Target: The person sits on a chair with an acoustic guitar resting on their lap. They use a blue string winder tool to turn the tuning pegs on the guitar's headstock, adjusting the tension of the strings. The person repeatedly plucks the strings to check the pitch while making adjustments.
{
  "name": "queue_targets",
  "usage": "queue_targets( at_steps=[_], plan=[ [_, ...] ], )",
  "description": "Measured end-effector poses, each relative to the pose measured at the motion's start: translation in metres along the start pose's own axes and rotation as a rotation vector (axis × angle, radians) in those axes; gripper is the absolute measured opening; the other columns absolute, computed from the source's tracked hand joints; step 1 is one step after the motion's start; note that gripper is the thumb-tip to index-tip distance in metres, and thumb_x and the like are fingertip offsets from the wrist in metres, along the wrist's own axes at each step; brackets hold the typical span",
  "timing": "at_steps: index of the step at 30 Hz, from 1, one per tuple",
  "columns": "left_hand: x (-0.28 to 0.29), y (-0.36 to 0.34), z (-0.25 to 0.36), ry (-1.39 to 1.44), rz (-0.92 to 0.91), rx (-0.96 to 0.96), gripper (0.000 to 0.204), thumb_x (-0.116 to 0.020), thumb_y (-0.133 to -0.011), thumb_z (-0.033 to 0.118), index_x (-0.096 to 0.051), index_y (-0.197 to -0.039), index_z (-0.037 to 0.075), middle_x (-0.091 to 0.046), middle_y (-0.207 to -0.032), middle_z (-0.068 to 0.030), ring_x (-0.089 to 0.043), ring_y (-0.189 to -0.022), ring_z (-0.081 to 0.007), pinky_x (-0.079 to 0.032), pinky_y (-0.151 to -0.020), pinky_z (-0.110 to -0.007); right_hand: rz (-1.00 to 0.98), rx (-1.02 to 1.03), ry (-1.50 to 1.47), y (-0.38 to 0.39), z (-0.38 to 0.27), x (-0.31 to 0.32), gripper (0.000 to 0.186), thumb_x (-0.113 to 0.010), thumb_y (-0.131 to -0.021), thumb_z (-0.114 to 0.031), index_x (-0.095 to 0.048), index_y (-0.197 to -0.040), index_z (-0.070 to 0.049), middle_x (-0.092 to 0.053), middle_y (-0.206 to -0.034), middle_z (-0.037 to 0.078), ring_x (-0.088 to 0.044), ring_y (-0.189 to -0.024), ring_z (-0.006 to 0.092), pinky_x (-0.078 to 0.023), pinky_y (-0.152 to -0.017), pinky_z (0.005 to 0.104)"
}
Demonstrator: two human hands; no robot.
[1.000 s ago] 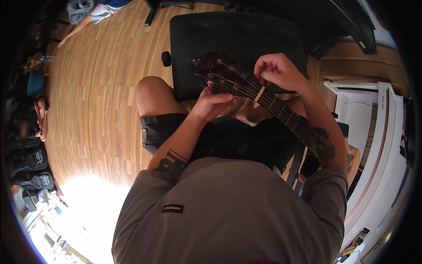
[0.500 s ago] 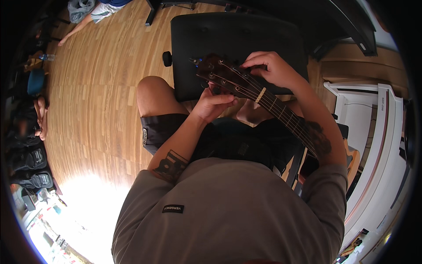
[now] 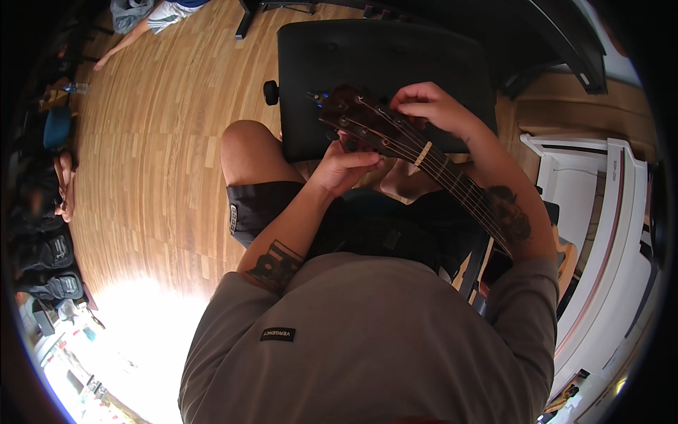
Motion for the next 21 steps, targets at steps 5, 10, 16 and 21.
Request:
queue_targets(
  at_steps=[5, 10, 16, 21],
  plan=[
    [-0.002, -0.001, 0.000, 0.004, -0.011, -0.005, 0.045, -0.074, -0.085, -0.006, -0.061, -0.122, 0.015, -0.064, -0.122, -0.0039, -0.060, -0.117, -0.0217, -0.050, -0.094, -0.045, -0.016, 0.076, 0.074, 0.008, 0.000, 0.006, 0.022, -0.067, -0.096, -0.022, -0.075, -0.108, -0.005, -0.070, -0.082, 0.000, -0.064, -0.074, 0.0075, -0.047, -0.061, 0.0231],
    [0.000, -0.001, -0.001, 0.062, 0.007, -0.025, 0.047, -0.070, -0.085, -0.011, -0.059, -0.126, 0.010, -0.062, -0.120, -0.0075, -0.061, -0.111, -0.0208, -0.055, -0.088, -0.039, 0.042, -0.135, 0.142, 0.000, 0.003, 0.007, 0.022, -0.067, -0.096, -0.022, -0.075, -0.108, -0.005, -0.068, -0.079, -0.001, -0.062, -0.068, 0.0077, -0.047, -0.059, 0.0233],
    [-0.001, 0.000, 0.001, 0.006, 0.008, 0.001, 0.045, -0.074, -0.085, -0.006, -0.061, -0.122, 0.015, -0.065, -0.120, -0.0044, -0.060, -0.118, -0.0222, -0.050, -0.094, -0.045, 0.050, -0.113, 0.011, -0.003, 0.003, 0.002, 0.021, -0.064, -0.096, -0.018, -0.075, -0.109, -0.005, -0.067, -0.079, 0.000, -0.061, -0.067, 0.0080, -0.048, -0.059, 0.0231],
    [-0.005, 0.001, 0.003, 0.035, 0.021, -0.019, 0.046, -0.071, -0.085, -0.011, -0.060, -0.125, 0.010, -0.063, -0.119, -0.0065, -0.062, -0.109, -0.0201, -0.055, -0.088, -0.039, -0.034, -0.016, -0.051, 0.009, 0.004, 0.004, 0.020, -0.064, -0.099, -0.020, -0.074, -0.109, -0.006, -0.067, -0.080, 0.000, -0.062, -0.071, 0.0080, -0.049, -0.061, 0.0236]
  ],
)
Point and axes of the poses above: each hand's wrist, its own y-axis away from the middle knuckle, its own x-axis out of the back of the hand, z = x × y, the point moved 8 cm from there along -y, towards the middle knuckle
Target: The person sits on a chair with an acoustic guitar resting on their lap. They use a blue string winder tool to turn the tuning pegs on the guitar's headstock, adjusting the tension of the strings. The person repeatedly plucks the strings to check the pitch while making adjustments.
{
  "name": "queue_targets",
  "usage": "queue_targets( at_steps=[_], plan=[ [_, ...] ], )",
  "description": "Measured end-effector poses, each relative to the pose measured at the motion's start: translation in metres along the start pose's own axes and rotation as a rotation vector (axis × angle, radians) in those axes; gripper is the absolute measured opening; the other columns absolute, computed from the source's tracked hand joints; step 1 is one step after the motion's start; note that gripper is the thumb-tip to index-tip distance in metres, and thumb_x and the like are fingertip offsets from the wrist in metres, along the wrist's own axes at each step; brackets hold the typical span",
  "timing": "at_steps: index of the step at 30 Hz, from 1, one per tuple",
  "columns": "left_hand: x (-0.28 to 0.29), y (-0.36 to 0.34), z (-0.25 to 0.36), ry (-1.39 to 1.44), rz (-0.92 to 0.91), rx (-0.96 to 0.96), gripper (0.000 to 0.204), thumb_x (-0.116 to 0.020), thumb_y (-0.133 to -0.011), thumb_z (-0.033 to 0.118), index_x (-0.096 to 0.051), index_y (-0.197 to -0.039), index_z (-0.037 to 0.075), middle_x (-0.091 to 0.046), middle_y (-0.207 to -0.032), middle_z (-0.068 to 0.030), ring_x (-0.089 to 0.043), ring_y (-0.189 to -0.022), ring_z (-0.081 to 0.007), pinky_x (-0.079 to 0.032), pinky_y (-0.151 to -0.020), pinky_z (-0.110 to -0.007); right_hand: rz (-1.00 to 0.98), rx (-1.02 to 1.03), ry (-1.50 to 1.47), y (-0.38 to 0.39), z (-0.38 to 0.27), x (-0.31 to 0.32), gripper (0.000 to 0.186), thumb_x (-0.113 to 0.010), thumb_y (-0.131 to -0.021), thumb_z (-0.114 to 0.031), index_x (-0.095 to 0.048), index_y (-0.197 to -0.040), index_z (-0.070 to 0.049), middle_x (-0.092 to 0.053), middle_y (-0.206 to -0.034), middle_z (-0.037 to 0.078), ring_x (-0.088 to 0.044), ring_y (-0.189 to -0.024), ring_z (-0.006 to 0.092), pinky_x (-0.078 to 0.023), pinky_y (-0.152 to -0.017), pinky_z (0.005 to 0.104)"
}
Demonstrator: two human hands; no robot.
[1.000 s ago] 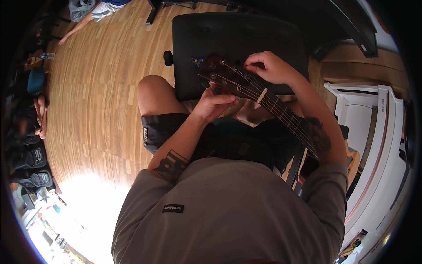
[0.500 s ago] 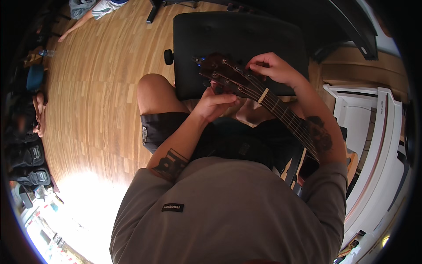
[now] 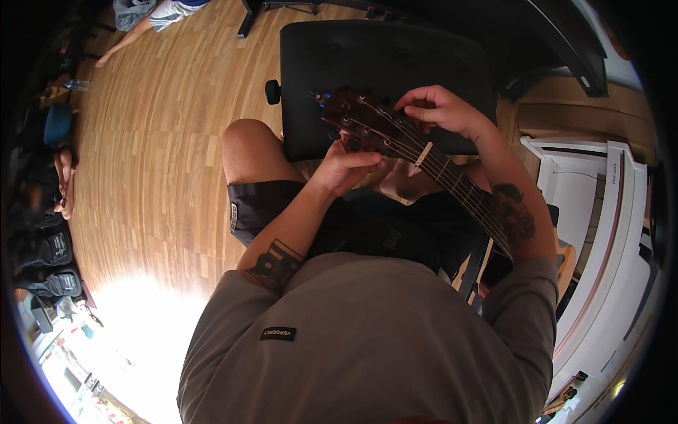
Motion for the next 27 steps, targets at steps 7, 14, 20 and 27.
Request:
queue_targets(
  at_steps=[7, 14, 20, 27],
  plan=[
    [0.005, -0.001, -0.003, -0.032, -0.020, 0.023, 0.046, -0.073, -0.084, -0.007, -0.061, -0.123, 0.016, -0.064, -0.122, -0.0040, -0.060, -0.116, -0.0223, -0.050, -0.094, -0.045, 0.090, -0.096, 0.131, -0.009, 0.002, 0.005, 0.021, -0.069, -0.097, -0.025, -0.074, -0.103, -0.006, -0.067, -0.079, -0.001, -0.060, -0.064, 0.0074, -0.047, -0.058, 0.0231],
    [0.009, -0.002, -0.004, -0.026, -0.017, 0.024, 0.047, -0.073, -0.084, -0.008, -0.061, -0.123, 0.017, -0.064, -0.123, -0.0041, -0.060, -0.117, -0.0218, -0.050, -0.095, -0.046, 0.239, -0.148, -0.101, -0.018, 0.025, -0.001, 0.020, -0.068, -0.095, -0.016, -0.070, -0.111, -0.005, -0.066, -0.083, -0.002, -0.057, -0.065, 0.0048, -0.045, -0.056, 0.0209],
    [0.005, -0.001, -0.002, -0.038, -0.013, 0.018, 0.047, -0.072, -0.085, -0.008, -0.060, -0.123, 0.017, -0.064, -0.122, -0.0046, -0.060, -0.119, -0.0229, -0.049, -0.096, -0.047, 0.005, -0.055, -0.293, -0.002, 0.013, -0.008, 0.024, -0.066, -0.098, -0.016, -0.070, -0.118, -0.003, -0.068, -0.081, 0.000, -0.064, -0.077, 0.0082, -0.051, -0.065, 0.0232],
    [0.002, -0.001, -0.003, -0.001, -0.012, 0.015, 0.046, -0.071, -0.085, -0.010, -0.060, -0.123, 0.015, -0.063, -0.120, -0.0051, -0.061, -0.111, -0.0208, -0.052, -0.091, -0.043, 0.081, -0.058, 0.141, -0.007, 0.002, 0.002, 0.022, -0.070, -0.098, -0.022, -0.075, -0.107, -0.003, -0.070, -0.081, 0.000, -0.064, -0.073, 0.0081, -0.051, -0.066, 0.0228]
  ],
)
Point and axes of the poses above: each hand's wrist, its own y-axis away from the middle knuckle, its own x-axis out of the back of the hand, z = x × y, the point moved 8 cm from there along -y, towards the middle knuckle
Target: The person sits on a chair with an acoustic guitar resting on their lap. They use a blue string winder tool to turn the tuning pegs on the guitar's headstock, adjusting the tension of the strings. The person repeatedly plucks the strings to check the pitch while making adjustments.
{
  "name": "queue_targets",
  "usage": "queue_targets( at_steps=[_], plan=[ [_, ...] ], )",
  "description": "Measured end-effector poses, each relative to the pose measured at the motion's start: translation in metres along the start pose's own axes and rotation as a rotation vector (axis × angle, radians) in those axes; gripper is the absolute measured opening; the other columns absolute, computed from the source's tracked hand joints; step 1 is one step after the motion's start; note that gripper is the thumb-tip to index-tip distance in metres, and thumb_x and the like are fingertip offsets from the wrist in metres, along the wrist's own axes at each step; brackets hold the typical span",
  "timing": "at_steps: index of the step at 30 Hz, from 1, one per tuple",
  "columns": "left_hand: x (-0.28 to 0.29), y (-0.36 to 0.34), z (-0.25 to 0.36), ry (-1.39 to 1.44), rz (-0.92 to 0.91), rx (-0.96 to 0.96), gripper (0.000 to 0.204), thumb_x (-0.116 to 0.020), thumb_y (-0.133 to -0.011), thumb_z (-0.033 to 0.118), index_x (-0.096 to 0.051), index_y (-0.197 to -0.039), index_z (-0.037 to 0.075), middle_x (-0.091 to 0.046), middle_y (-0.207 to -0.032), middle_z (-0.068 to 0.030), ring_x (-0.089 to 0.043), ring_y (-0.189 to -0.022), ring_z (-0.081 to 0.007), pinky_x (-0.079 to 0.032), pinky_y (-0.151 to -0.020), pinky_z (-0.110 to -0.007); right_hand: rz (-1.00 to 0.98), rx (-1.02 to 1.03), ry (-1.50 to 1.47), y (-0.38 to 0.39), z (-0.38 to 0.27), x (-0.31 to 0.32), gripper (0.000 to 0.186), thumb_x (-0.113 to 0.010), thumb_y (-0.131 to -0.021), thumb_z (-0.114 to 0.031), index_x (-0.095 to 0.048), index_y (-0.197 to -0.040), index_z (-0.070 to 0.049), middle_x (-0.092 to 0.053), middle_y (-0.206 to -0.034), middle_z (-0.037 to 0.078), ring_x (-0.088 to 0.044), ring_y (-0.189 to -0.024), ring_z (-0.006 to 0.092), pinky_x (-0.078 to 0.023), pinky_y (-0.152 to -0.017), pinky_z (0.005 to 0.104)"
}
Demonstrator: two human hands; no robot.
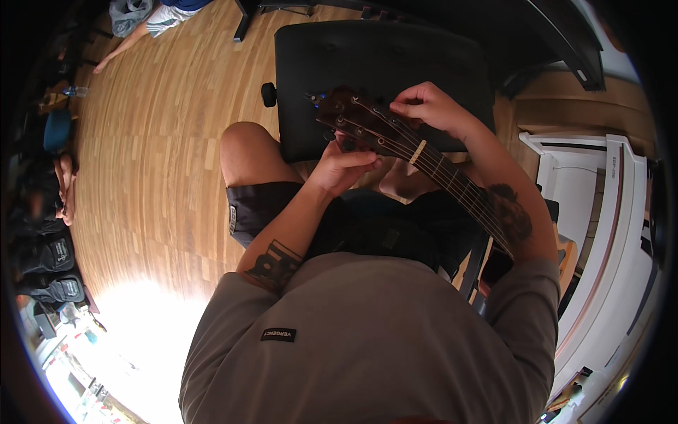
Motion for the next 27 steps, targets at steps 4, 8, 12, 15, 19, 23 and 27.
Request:
queue_targets(
  at_steps=[4, 8, 12, 15, 19, 23, 27],
  plan=[
    [0.000, 0.000, 0.001, 0.002, 0.009, -0.002, 0.045, -0.070, -0.086, -0.011, -0.060, -0.122, 0.013, -0.063, -0.117, -0.0052, -0.061, -0.107, -0.0201, -0.053, -0.089, -0.040, 0.034, -0.040, -0.136, 0.000, 0.001, -0.003, 0.018, -0.068, -0.095, -0.019, -0.074, -0.104, -0.004, -0.068, -0.082, -0.001, -0.062, -0.070, 0.0062, -0.049, -0.064, 0.0221],
    [-0.001, 0.000, 0.001, 0.006, 0.008, -0.006, 0.045, -0.070, -0.086, -0.011, -0.060, -0.122, 0.014, -0.063, -0.118, -0.0052, -0.061, -0.107, -0.0202, -0.053, -0.089, -0.040, 0.131, -0.065, -0.175, -0.003, 0.000, -0.008, 0.014, -0.064, -0.093, -0.013, -0.071, -0.102, -0.004, -0.068, -0.086, -0.001, -0.061, -0.071, 0.0062, -0.048, -0.063, 0.0228],
    [-0.001, 0.001, 0.002, -0.001, 0.009, -0.013, 0.045, -0.070, -0.086, -0.011, -0.060, -0.122, 0.014, -0.063, -0.118, -0.0053, -0.061, -0.107, -0.0201, -0.053, -0.090, -0.041, 0.131, -0.067, -0.113, -0.001, -0.006, -0.009, 0.016, -0.064, -0.092, -0.012, -0.070, -0.104, -0.003, -0.067, -0.086, 0.000, -0.062, -0.076, 0.0064, -0.049, -0.065, 0.0225],
    [-0.002, 0.001, 0.002, -0.004, 0.005, -0.010, 0.045, -0.070, -0.085, -0.011, -0.061, -0.122, 0.013, -0.063, -0.118, -0.0053, -0.061, -0.108, -0.0203, -0.053, -0.089, -0.041, -0.014, 0.015, -0.135, 0.007, -0.005, -0.005, 0.027, -0.070, -0.091, -0.016, -0.070, -0.114, -0.002, -0.068, -0.089, 0.003, -0.065, -0.080, 0.0093, -0.053, -0.072, 0.0243],
    [-0.004, -0.001, 0.002, -0.021, -0.002, -0.007, 0.045, -0.071, -0.085, -0.010, -0.061, -0.123, 0.013, -0.064, -0.119, -0.0055, -0.061, -0.108, -0.0206, -0.053, -0.088, -0.041, -0.129, 0.262, -0.167, 0.027, -0.016, -0.006, 0.046, -0.077, -0.087, -0.017, -0.066, -0.128, 0.001, -0.068, -0.099, 0.006, -0.066, -0.089, 0.0116, -0.054, -0.081, 0.0259],
    [-0.004, 0.000, 0.002, -0.001, 0.007, -0.013, 0.045, -0.071, -0.085, -0.009, -0.061, -0.124, 0.013, -0.064, -0.120, -0.0054, -0.061, -0.108, -0.0204, -0.052, -0.087, -0.040, -0.163, 0.228, -0.121, 0.027, -0.019, -0.007, 0.053, -0.079, -0.084, -0.013, -0.063, -0.132, 0.003, -0.067, -0.105, 0.008, -0.066, -0.095, 0.0129, -0.054, -0.087, 0.0264],
    [-0.001, 0.000, 0.001, -0.008, -0.004, -0.011, 0.045, -0.071, -0.086, -0.009, -0.061, -0.124, 0.013, -0.063, -0.120, -0.0050, -0.061, -0.108, -0.0200, -0.052, -0.087, -0.040, -0.163, 0.221, -0.185, 0.022, -0.010, -0.006, 0.052, -0.079, -0.084, -0.013, -0.063, -0.132, 0.002, -0.067, -0.104, 0.008, -0.066, -0.094, 0.0135, -0.055, -0.084, 0.0265]
  ],
)
Point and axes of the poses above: each hand's wrist, its own y-axis away from the middle knuckle, its own x-axis out of the back of the hand, z = x × y, the point moved 8 cm from there along -y, towards the middle knuckle
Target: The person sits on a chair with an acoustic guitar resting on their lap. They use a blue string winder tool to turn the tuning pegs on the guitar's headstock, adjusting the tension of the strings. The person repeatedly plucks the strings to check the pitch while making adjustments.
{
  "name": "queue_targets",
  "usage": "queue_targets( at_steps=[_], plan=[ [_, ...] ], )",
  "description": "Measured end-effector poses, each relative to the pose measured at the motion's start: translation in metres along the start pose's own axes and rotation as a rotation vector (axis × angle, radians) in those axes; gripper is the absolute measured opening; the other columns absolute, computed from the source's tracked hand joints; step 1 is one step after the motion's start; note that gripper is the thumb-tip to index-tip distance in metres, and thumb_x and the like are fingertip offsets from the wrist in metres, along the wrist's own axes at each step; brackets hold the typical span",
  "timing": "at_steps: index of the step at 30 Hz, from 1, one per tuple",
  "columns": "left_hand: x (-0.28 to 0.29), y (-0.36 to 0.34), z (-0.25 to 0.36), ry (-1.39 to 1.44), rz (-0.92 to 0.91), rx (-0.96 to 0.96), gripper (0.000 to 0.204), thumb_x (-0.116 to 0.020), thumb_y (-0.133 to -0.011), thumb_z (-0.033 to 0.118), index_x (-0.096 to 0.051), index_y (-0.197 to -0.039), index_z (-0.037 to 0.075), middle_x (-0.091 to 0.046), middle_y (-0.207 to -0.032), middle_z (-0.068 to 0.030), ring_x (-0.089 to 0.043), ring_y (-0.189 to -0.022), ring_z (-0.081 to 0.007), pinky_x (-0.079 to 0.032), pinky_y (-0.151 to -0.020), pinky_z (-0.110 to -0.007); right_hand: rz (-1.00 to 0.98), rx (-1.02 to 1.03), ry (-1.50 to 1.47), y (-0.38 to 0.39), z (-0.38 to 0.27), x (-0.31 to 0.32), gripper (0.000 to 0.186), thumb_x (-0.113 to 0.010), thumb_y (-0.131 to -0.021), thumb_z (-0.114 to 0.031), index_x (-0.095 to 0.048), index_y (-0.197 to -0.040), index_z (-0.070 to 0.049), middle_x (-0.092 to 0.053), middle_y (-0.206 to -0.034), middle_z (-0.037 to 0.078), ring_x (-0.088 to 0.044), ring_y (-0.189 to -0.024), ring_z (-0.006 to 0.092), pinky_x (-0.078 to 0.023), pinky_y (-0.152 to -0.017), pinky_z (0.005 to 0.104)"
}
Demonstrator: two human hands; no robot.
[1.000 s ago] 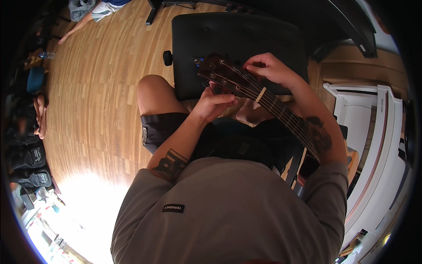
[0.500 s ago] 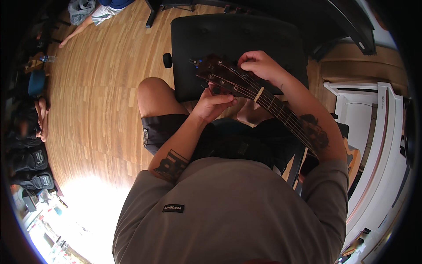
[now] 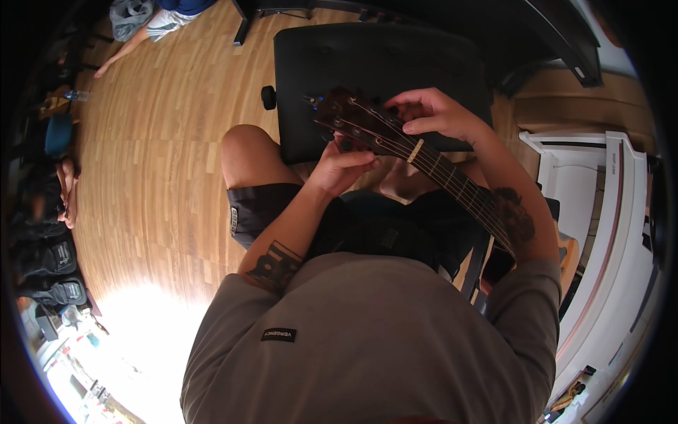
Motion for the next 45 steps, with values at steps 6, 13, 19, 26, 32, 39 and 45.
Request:
queue_targets(
  at_steps=[6, 13, 19, 26, 32, 39, 45],
  plan=[
    [0.002, 0.000, -0.002, -0.027, -0.020, 0.006, 0.047, -0.070, -0.086, -0.008, -0.060, -0.124, 0.016, -0.063, -0.124, -0.0042, -0.059, -0.116, -0.0206, -0.050, -0.093, -0.044, 0.055, -0.055, -0.063, -0.001, 0.003, 0.003, 0.036, -0.071, -0.094, -0.018, -0.068, -0.125, 0.001, -0.068, -0.098, 0.004, -0.066, -0.087, 0.0120, -0.054, -0.073, 0.0253],
    [-0.004, 0.002, 0.001, -0.010, -0.018, -0.014, 0.045, -0.070, -0.086, -0.009, -0.060, -0.124, 0.014, -0.062, -0.120, -0.0048, -0.061, -0.109, -0.0195, -0.053, -0.090, -0.040, 0.188, -0.218, 0.204, -0.009, 0.015, 0.007, 0.024, -0.065, -0.100, -0.020, -0.071, -0.114, -0.002, -0.069, -0.087, 0.000, -0.062, -0.072, 0.0087, -0.050, -0.066, 0.0244],
    [0.001, 0.001, -0.001, -0.030, -0.020, 0.011, 0.046, -0.071, -0.085, -0.008, -0.061, -0.122, 0.018, -0.062, -0.124, -0.0027, -0.058, -0.120, -0.0203, -0.049, -0.095, -0.046, 0.159, -0.021, 0.180, -0.008, 0.003, 0.001, 0.015, -0.063, -0.100, -0.011, -0.072, -0.108, -0.002, -0.069, -0.088, 0.001, -0.061, -0.073, 0.0065, -0.048, -0.064, 0.0230],
    [0.001, 0.001, -0.001, -0.020, -0.001, -0.001, 0.048, -0.072, -0.085, -0.007, -0.060, -0.125, 0.017, -0.063, -0.124, -0.0037, -0.058, -0.122, -0.0222, -0.050, -0.094, -0.045, 0.213, -0.121, 0.091, -0.009, 0.009, 0.007, 0.028, -0.071, -0.096, -0.029, -0.074, -0.100, -0.001, -0.068, -0.079, 0.001, -0.062, -0.069, 0.0078, -0.048, -0.061, 0.0231],
    [-0.006, 0.003, 0.001, 0.016, -0.094, -0.036, 0.055, -0.073, -0.083, -0.008, -0.057, -0.131, 0.013, -0.063, -0.125, -0.0076, -0.059, -0.120, -0.0232, -0.051, -0.094, -0.043, 0.358, -0.264, 0.143, -0.005, -0.004, 0.006, 0.030, -0.075, -0.093, -0.031, -0.077, -0.097, -0.002, -0.069, -0.073, 0.002, -0.063, -0.068, 0.0089, -0.049, -0.062, 0.0238],
    [-0.001, 0.010, -0.005, 0.086, -0.073, -0.009, 0.068, -0.068, -0.082, -0.019, -0.046, -0.139, 0.011, -0.057, -0.132, -0.0107, -0.055, -0.128, -0.0257, -0.050, -0.105, -0.043, 0.267, -0.102, 0.140, -0.003, -0.016, 0.000, 0.020, -0.067, -0.094, -0.003, -0.073, -0.114, 0.000, -0.074, -0.089, 0.005, -0.070, -0.082, 0.0116, -0.057, -0.074, 0.0261],
    [0.001, 0.011, -0.006, 0.080, -0.020, 0.008, 0.068, -0.068, -0.082, -0.019, -0.045, -0.140, 0.009, -0.056, -0.133, -0.0111, -0.056, -0.127, -0.0256, -0.050, -0.105, -0.043, 0.174, 0.087, 0.129, -0.007, -0.011, -0.001, 0.021, -0.064, -0.090, 0.010, -0.071, -0.108, 0.001, -0.073, -0.103, 0.009, -0.071, -0.094, 0.0146, -0.058, -0.084, 0.0273]
  ],
)
Point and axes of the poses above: each hand's wrist, its own y-axis away from the middle knuckle, its own x-axis out of the back of the hand, z = x × y, the point moved 8 cm from there along -y, towards the middle knuckle
